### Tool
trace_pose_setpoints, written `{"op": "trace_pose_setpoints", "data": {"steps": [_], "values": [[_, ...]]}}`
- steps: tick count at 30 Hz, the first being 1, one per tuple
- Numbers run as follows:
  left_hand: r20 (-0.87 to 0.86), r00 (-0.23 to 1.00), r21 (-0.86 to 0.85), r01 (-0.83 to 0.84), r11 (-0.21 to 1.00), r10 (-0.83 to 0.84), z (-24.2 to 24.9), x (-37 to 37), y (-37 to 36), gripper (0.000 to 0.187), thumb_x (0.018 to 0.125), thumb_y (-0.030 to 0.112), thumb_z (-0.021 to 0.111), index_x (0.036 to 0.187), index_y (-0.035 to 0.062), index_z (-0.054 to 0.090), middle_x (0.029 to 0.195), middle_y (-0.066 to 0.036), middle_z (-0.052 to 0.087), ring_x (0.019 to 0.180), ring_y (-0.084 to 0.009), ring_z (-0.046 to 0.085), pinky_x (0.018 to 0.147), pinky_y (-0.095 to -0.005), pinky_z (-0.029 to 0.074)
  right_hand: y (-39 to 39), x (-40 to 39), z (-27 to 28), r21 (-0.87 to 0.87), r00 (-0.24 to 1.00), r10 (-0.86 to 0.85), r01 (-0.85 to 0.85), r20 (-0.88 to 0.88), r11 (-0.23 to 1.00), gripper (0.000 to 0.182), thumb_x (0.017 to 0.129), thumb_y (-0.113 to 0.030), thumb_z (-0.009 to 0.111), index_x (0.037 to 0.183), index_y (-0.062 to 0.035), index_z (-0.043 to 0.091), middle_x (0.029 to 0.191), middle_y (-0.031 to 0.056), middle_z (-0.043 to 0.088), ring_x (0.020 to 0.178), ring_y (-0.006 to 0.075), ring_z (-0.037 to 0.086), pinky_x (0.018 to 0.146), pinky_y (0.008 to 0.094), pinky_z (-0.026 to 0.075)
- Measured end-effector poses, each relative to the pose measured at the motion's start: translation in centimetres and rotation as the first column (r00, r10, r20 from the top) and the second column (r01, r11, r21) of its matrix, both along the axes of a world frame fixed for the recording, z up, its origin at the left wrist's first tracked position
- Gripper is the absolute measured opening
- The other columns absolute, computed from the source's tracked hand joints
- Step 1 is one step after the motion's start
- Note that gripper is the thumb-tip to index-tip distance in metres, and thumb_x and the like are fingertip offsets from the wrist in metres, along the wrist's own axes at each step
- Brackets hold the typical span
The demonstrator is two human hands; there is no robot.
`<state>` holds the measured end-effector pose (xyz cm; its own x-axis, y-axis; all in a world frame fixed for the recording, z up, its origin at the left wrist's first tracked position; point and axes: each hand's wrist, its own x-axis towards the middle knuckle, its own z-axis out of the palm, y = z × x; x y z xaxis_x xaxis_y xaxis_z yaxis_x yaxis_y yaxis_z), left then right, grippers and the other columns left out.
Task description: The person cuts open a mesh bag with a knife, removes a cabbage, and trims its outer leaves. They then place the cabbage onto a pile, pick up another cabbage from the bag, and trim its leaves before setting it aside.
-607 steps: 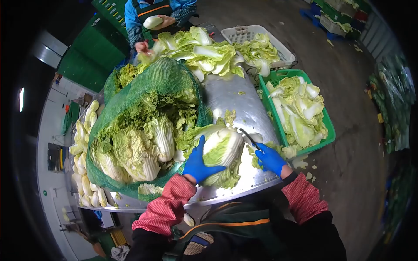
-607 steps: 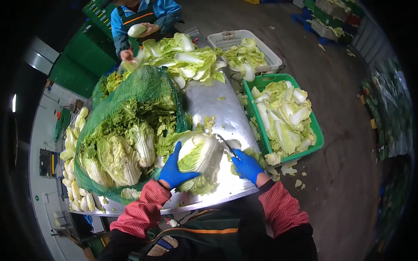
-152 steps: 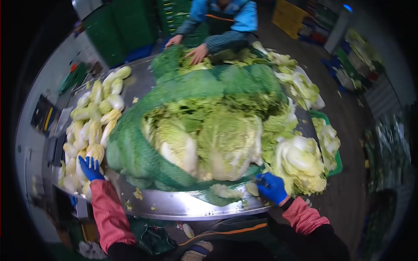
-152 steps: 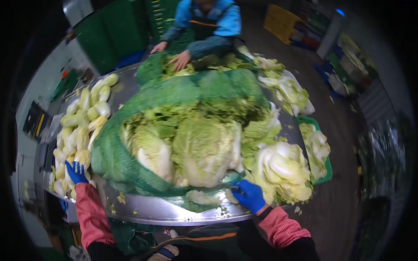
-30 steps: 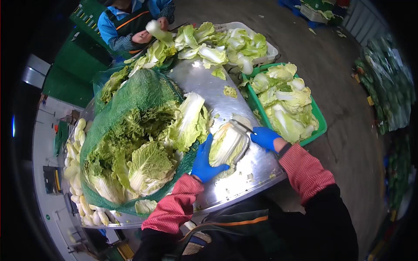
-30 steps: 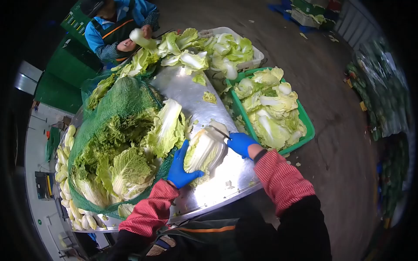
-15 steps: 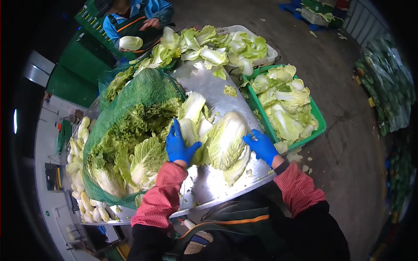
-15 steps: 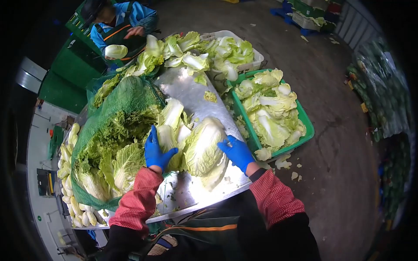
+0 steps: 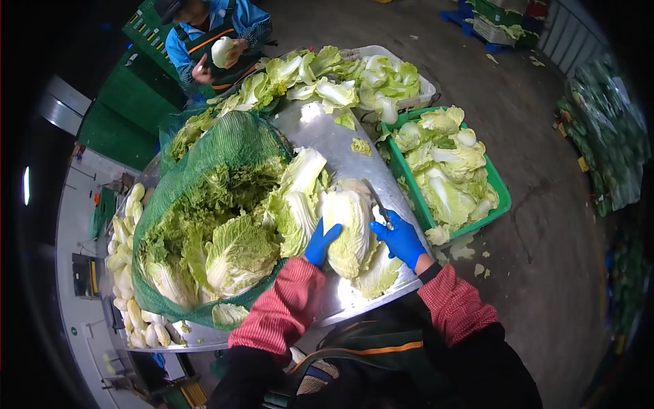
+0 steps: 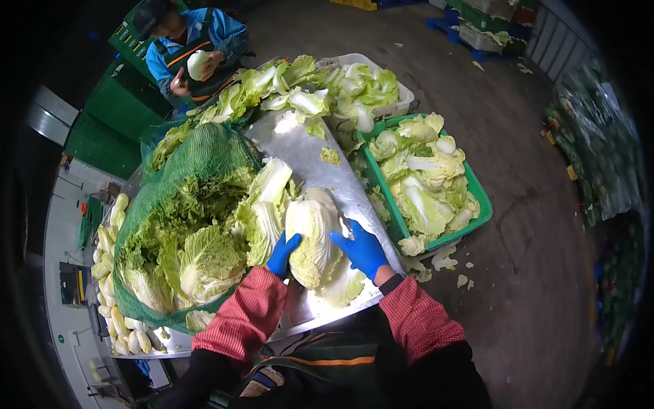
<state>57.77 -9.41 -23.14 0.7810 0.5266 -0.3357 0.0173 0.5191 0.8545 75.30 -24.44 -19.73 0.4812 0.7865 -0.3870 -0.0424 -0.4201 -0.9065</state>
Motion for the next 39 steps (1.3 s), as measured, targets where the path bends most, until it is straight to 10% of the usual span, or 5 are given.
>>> {"op": "trace_pose_setpoints", "data": {"steps": [9, 16, 19, 22, 39], "values": [[0.175, 0.962, 0.435, -0.266, 0.86, 0.209, 7.0, -1.6, -4.1, 0.084, 0.081, 0.02, 0.069, 0.148, 0.0014, 0.022, 0.142, -0.016, 0.041, 0.13, -0.0264, 0.041, 0.108, -0.0375, 0.034, 1.2, -2.0, 6.0, 0.136, 0.925, 0.079, -0.138, 0.372, 0.981, 0.055, 0.077, -0.026, 0.063, 0.127, -0.0088, 0.05, 0.081, 0.0193, 0.066, 0.073, 0.036, 0.066, 0.065, 0.0425, 0.052], [0.323, 0.827, -0.608, -0.191, 0.77, 0.46, 8.3, -4.1, -3.4, 0.078, 0.093, 0.065, 0.035, 0.145, 0.0074, 0.034, 0.143, -0.019, 0.042, 0.129, -0.0368, 0.044, 0.108, -0.0509, 0.035, -1.6, -0.5, 4.8, 0.01, 0.815, 0.157, -0.196, 0.557, 0.981, 0.064, 0.079, -0.033, 0.071, 0.132, -0.0037, 0.049, 0.094, 0.0209, 0.067, 0.072, 0.0323, 0.066, 0.064, 0.0396, 0.053], [0.633, 0.752, -0.427, 0.145, 0.893, 0.181, 8.6, -3.7, -3.3, 0.078, 0.093, 0.065, 0.032, 0.146, 0.0078, 0.033, 0.144, -0.018, 0.041, 0.128, -0.0363, 0.044, 0.11, -0.0497, 0.033, 0.1, -1.8, 6.3, 0.189, 0.897, 0.176, -0.271, 0.406, 0.944, 0.071, 0.079, -0.041, 0.074, 0.134, -0.0034, 0.049, 0.096, 0.0164, 0.066, 0.066, 0.0224, 0.065, 0.057, 0.0339, 0.052], [0.226, 0.901, -0.241, -0.316, 0.918, 0.369, 10.2, -3.6, -4.2, 0.07, 0.097, 0.056, 0.035, 0.146, 0.0071, 0.031, 0.144, -0.018, 0.041, 0.13, -0.0329, 0.044, 0.11, -0.0464, 0.034, 1.8, -2.4, 10.7, 0.232, 0.928, 0.291, -0.238, -0.231, 0.943, 0.068, 0.083, -0.042, 0.072, 0.135, -0.0044, 0.049, 0.089, 0.0063, 0.06, 0.064, 0.0065, 0.056, 0.046, 0.0221, 0.046], [-0.544, 0.805, 0.746, 0.334, 0.577, 0.237, 4.3, -6.8, -4.4, 0.122, 0.054, 0.055, 0.085, 0.143, -0.006, 0.028, 0.132, -0.028, 0.048, 0.122, -0.0381, 0.05, 0.103, -0.0411, 0.04, -1.3, -3.4, -1.3, -0.196, 0.71, 0.482, -0.449, 0.514, 0.871, 0.028, 0.097, -0.032, 0.041, 0.099, -0.0083, 0.056, 0.088, 0.0199, 0.064, 0.079, 0.042, 0.061, 0.071, 0.0497, 0.049]]}}
